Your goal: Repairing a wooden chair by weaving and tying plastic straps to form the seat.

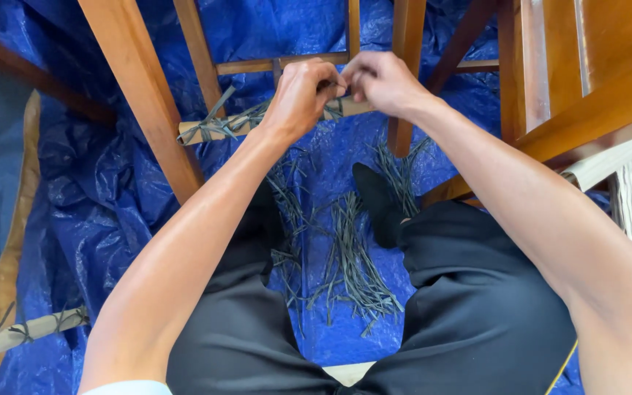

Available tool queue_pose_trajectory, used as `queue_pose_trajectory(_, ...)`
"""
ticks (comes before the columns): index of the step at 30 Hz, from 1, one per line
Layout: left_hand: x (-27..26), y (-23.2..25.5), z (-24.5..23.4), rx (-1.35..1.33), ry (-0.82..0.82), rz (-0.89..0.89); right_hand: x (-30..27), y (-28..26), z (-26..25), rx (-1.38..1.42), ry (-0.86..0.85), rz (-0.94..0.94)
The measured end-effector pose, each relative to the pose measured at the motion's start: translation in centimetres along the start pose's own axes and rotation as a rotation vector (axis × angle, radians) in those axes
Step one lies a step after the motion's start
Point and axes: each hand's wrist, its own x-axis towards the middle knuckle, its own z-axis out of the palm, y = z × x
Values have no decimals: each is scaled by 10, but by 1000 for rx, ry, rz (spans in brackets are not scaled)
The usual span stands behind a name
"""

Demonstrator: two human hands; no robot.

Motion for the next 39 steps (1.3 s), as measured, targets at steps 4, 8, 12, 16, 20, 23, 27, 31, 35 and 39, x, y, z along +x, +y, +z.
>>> queue_pose_trajectory(4,-1,10,-9,-37,-23,-29,-2,-2,5,-164,-140,-110)
queue_pose_trajectory(8,-2,6,-10,-56,-20,-85,1,-5,5,-96,-169,-33)
queue_pose_trajectory(12,-2,-2,-9,-12,57,-53,6,7,6,48,-201,12)
queue_pose_trajectory(16,3,-2,-5,-56,46,-83,5,4,4,67,-227,-71)
queue_pose_trajectory(20,4,0,-8,-128,13,-114,5,3,5,-20,-215,-108)
queue_pose_trajectory(23,3,-4,-9,-35,57,-24,7,11,8,-18,-193,-91)
queue_pose_trajectory(27,3,3,-12,18,113,-120,9,19,8,173,-164,-23)
queue_pose_trajectory(31,4,4,-9,127,151,-187,8,12,10,88,-167,-81)
queue_pose_trajectory(35,8,1,0,169,188,-240,1,2,8,-31,-181,-80)
queue_pose_trajectory(39,10,-5,8,112,213,-264,-7,-13,8,-111,-173,-29)
